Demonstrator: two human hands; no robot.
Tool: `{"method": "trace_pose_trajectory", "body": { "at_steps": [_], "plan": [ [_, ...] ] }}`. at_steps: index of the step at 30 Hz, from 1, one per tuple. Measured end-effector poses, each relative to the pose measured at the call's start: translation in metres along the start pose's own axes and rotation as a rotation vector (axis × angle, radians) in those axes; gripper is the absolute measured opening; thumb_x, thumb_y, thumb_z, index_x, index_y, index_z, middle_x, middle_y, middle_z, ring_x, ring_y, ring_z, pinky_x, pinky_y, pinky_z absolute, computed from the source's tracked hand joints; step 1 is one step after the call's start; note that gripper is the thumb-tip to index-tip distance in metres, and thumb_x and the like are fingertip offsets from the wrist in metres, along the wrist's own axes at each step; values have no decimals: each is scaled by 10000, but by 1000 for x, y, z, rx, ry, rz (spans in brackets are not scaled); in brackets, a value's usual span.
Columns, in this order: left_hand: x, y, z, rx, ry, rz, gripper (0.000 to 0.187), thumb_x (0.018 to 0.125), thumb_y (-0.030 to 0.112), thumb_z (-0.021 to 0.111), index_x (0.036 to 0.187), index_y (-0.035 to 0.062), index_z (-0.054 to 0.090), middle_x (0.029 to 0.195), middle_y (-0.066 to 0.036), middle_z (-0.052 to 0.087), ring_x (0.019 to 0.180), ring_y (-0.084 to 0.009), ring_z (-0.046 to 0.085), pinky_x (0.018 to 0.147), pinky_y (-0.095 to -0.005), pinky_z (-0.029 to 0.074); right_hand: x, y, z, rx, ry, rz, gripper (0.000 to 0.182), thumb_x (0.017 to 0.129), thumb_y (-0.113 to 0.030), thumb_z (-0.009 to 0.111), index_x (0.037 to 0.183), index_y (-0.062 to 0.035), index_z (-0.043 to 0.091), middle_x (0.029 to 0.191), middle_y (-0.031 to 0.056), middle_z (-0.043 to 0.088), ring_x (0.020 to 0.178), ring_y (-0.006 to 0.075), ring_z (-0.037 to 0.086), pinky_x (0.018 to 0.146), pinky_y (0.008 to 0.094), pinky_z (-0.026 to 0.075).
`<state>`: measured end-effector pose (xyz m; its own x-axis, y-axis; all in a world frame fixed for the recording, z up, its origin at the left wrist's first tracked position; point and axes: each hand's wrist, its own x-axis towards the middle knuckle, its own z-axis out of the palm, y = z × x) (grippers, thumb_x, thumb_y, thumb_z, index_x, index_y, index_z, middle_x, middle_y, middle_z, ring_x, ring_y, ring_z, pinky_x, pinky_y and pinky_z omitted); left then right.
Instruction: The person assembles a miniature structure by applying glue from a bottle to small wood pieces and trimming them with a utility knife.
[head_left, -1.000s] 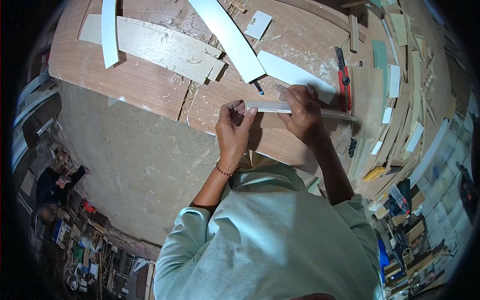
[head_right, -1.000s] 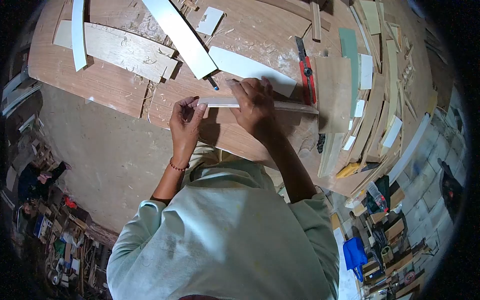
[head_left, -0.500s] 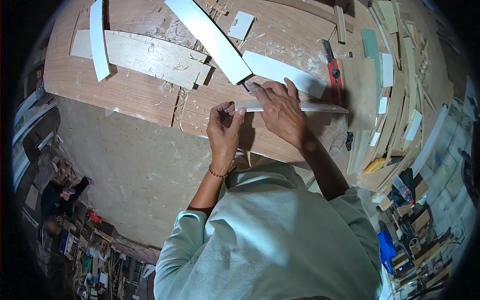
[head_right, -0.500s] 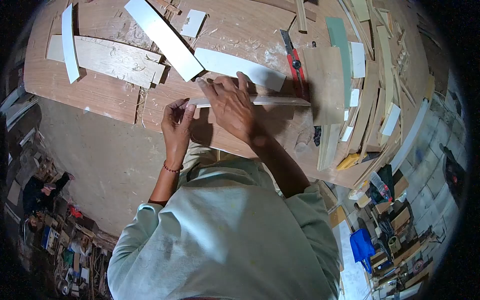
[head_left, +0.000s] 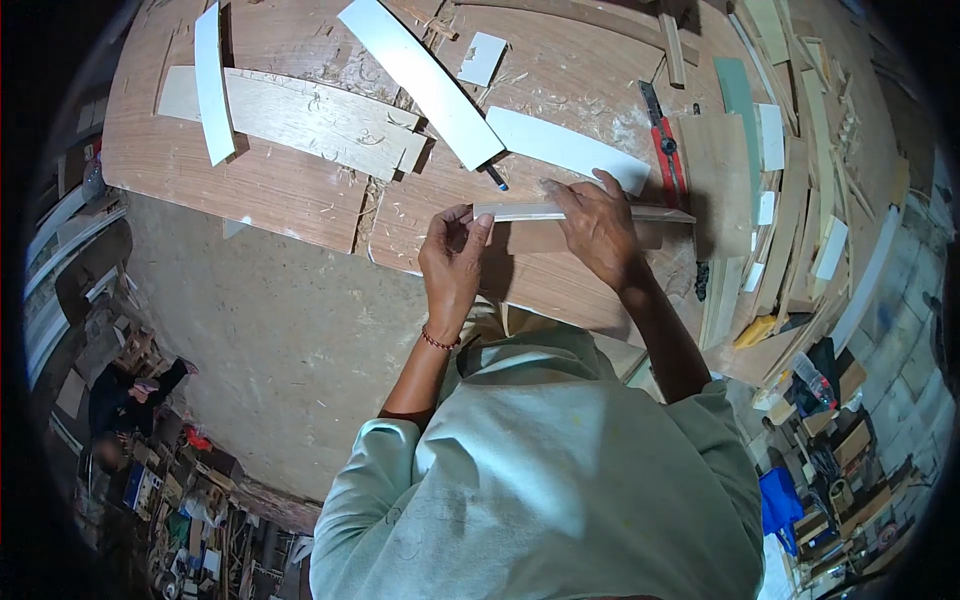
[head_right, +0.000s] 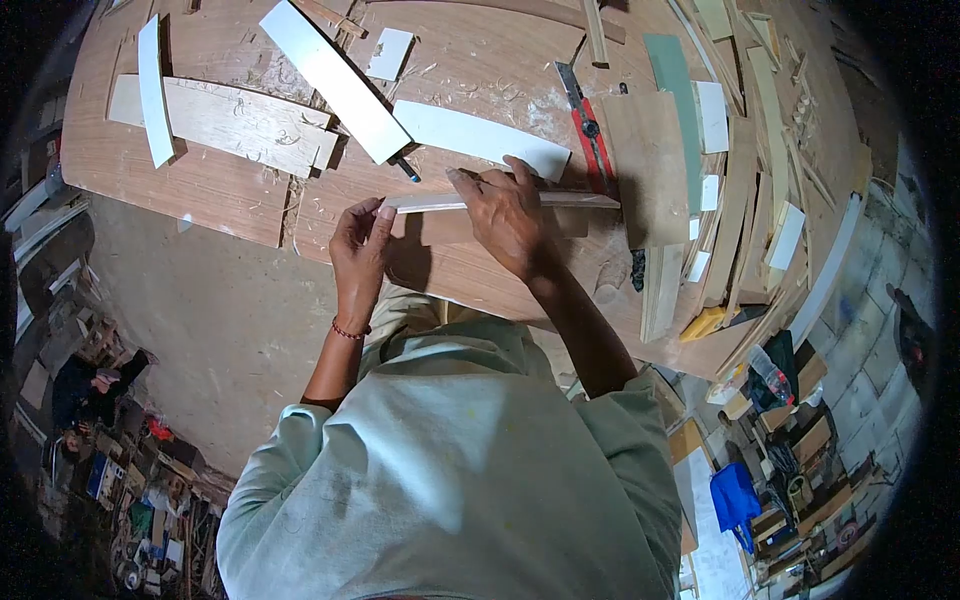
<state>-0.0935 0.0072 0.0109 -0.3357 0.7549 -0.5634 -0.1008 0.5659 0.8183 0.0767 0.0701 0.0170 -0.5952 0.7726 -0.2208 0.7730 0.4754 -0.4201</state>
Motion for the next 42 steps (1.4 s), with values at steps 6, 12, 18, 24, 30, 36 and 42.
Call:
{"method": "trace_pose_trajectory", "body": {
  "at_steps": [6, 12, 18, 24, 30, 36, 42],
  "plan": [
    [2, -8, -2, 57, 19, -2, 374, 752, 202, 614, 927, -118, 530, 803, -117, 558, 715, -128, 528, 627, -224, 432, 1, 2, 6, -69, -6, -18, 372, 695, -39, 483, 1065, -63, 505, 837, 49, 583, 846, 150, 520, 944, 361, 227],
    [4, -8, -3, 95, 16, 18, 331, 752, 202, 612, 886, -97, 565, 812, -127, 559, 710, -143, 535, 637, -246, 433, 2, 0, 2, -105, -69, 11, 377, 697, -46, 484, 1071, -83, 510, 840, 50, 587, 846, 131, 525, 968, 339, 186],
    [4, -5, -3, 118, 19, 34, 320, 751, 208, 612, 882, -82, 575, 799, -122, 564, 696, -138, 535, 633, -245, 431, -2, 6, 12, -46, 77, -37, 391, 696, -51, 488, 1082, -103, 506, 839, 38, 586, 858, 122, 521, 982, 338, 168],
    [5, -6, -3, 139, 7, 51, 317, 757, 206, 606, 876, -86, 572, 797, -126, 569, 694, -138, 539, 617, -244, 433, -4, 8, 20, 114, 132, -38, 373, 702, -37, 477, 1063, -118, 524, 807, 62, 589, 836, 146, 537, 979, 352, 176],
    [9, -11, -1, 116, 67, 200, 330, 769, 224, 584, 920, -68, 555, 817, -140, 592, 689, -145, 558, 620, -255, 445, 1, 6, 14, -128, 38, -53, 331, 727, -31, 439, 1035, -101, 537, 727, 79, 591, 772, 181, 565, 948, 382, 246],
    [11, -3, -8, 137, -69, 236, 315, 764, 215, 581, 928, -53, 557, 813, -153, 607, 739, -172, 590, 635, -263, 455, -1, 8, 20, -103, 139, -89, 291, 731, -55, 440, 995, -90, 557, 770, 111, 596, 770, 185, 567, 913, 400, 286],
    [18, -7, -13, 239, -132, 259, 342, 758, 245, 577, 939, -44, 562, 805, -168, 606, 742, -199, 595, 658, -281, 457, 1, 5, 16, -62, 155, -91, 290, 707, -23, 439, 960, -80, 569, 702, 137, 592, 723, 231, 580, 891, 396, 301]
  ]
}}
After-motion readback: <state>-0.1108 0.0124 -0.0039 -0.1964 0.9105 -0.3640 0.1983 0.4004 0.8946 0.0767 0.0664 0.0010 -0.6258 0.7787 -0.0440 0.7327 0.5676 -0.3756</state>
